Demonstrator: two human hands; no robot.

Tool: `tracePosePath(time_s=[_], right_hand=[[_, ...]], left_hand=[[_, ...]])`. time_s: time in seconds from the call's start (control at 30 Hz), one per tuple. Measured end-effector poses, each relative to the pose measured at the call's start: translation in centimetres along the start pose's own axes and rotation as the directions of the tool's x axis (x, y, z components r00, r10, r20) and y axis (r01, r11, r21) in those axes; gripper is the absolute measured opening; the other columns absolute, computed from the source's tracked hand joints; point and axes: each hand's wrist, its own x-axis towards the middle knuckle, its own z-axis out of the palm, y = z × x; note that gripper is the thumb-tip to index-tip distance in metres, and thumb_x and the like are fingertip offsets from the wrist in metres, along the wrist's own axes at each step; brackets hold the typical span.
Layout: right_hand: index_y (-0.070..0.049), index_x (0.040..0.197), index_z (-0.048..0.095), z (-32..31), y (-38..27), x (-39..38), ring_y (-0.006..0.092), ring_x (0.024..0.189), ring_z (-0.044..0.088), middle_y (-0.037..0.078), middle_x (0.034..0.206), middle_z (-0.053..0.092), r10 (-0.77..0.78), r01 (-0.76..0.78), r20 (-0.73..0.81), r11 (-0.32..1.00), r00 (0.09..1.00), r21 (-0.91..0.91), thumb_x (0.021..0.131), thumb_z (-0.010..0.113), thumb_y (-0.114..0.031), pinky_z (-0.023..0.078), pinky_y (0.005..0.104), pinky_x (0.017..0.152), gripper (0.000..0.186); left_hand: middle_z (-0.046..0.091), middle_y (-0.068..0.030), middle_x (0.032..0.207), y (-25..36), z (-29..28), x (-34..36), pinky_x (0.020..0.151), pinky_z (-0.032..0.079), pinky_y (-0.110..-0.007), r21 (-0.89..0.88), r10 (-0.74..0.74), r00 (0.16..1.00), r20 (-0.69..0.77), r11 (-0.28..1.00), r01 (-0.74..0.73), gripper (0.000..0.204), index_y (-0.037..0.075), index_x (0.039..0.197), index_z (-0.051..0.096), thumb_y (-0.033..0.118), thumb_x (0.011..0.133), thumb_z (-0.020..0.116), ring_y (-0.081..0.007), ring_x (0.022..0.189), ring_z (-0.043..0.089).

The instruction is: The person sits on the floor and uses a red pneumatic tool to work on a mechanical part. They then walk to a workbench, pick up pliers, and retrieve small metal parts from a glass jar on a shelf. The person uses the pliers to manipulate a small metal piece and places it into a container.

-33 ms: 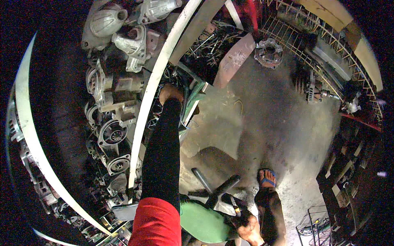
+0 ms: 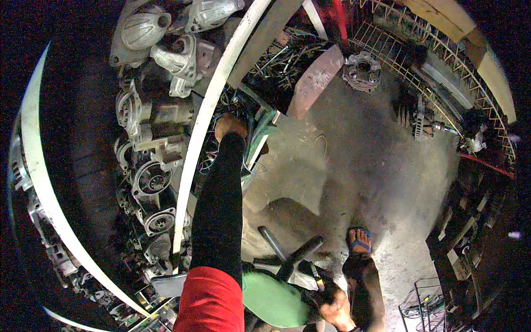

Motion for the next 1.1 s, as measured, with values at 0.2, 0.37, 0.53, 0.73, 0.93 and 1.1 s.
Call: tracePosePath(time_s=[0.2,0.37,0.53,0.73,0.93,1.1], right_hand=[[-0.001,0.138,0.059,0.1,1.7,0.3,0.0292,0.094,0.07,0.021,0.11,0.073,0.144,-0.143,0.021,0.989,0.989,-0.019,0.087,0.076,-0.016,0.053,0.0365,0.087,0.056],[-0.002,0.115,0.069,0.8,3.1,0.0,0.0331,0.086,0.07,0.019,0.097,0.074,0.149,-0.149,-0.011,0.988,0.989,0.029,0.087,0.076,-0.02,0.053,0.038,0.079,0.033],[-0.003,0.114,0.067,1.9,4.4,0.1,0.0223,0.083,0.066,0.01,0.096,0.072,0.167,-0.167,0.02,0.95,0.986,0.263,0.092,0.063,-0.009,0.053,0.0327,0.073,0.023],[-0.005,0.134,0.055,3.0,6.4,1.1,0.0201,0.097,0.064,0.011,0.111,0.066,0.113,-0.235,0.238,0.777,0.965,0.584,0.097,0.061,-0.008,0.055,0.0314,0.088,0.037],[-0.001,0.134,0.055,5.2,-1.5,12.6,0.027,0.104,0.065,0.02,0.118,0.065,-0.138,0.129,0.465,0.99,0.874,0.05,0.091,0.069,-0.017,0.053,0.0356,0.089,0.048],[-0.004,0.122,0.066,11.3,-9.8,20.3,0.0288,0.089,0.069,0.019,0.103,0.072,-0.29,0.568,0.59,0.739,0.754,-0.363,0.089,0.073,-0.031,0.053,0.0385,0.083,0.043]], left_hand=[[0.073,-0.022,0.091,-1.6,-5.2,-10.2,0.069,0.055,-0.052,-0.34,0.108,0.951,-0.289,0.917,-0.207,0.037,0.002,0.09,0.073,0.038,0.092,0.066,-0.0423,0.08,0.07],[0.072,-0.0201,0.096,-5.0,-10.0,-27.0,0.076,0.052,-0.043,-0.6,0.045,0.913,-0.405,0.741,-0.302,0.022,0.0,0.111,0.072,0.016,0.098,0.066,-0.0361,0.086,0.069],[0.071,-0.0154,0.102,-9.1,-13.0,-37.7,0.088,0.052,-0.039,-0.767,-0.055,0.981,-0.183,0.633,-0.108,0.011,0.0,0.105,0.071,0.006,0.097,0.065,-0.0307,0.097,0.068],[0.072,-0.0102,0.103,-14.6,-13.2,-45.1,0.102,0.052,-0.041,-0.989,-0.405,0.908,0.107,0.048,0.138,0.01,-0.002,0.103,0.066,0.007,0.101,0.062,-0.022,0.104,0.068],[0.071,-0.0156,0.107,-18.8,-13.9,-49.0,0.102,0.052,-0.043,-0.971,-0.426,0.884,0.193,-0.211,0.11,0.02,-0.005,0.106,0.065,0.015,0.103,0.062,-0.0276,0.105,0.069],[0.074,-0.0159,0.11,-20.8,-14.3,-51.4,0.101,0.051,-0.037,-0.977,-0.496,0.842,0.211,-0.097,0.187,0.028,-0.007,0.112,0.066,0.018,0.104,0.06,-0.0216,0.105,0.068]])
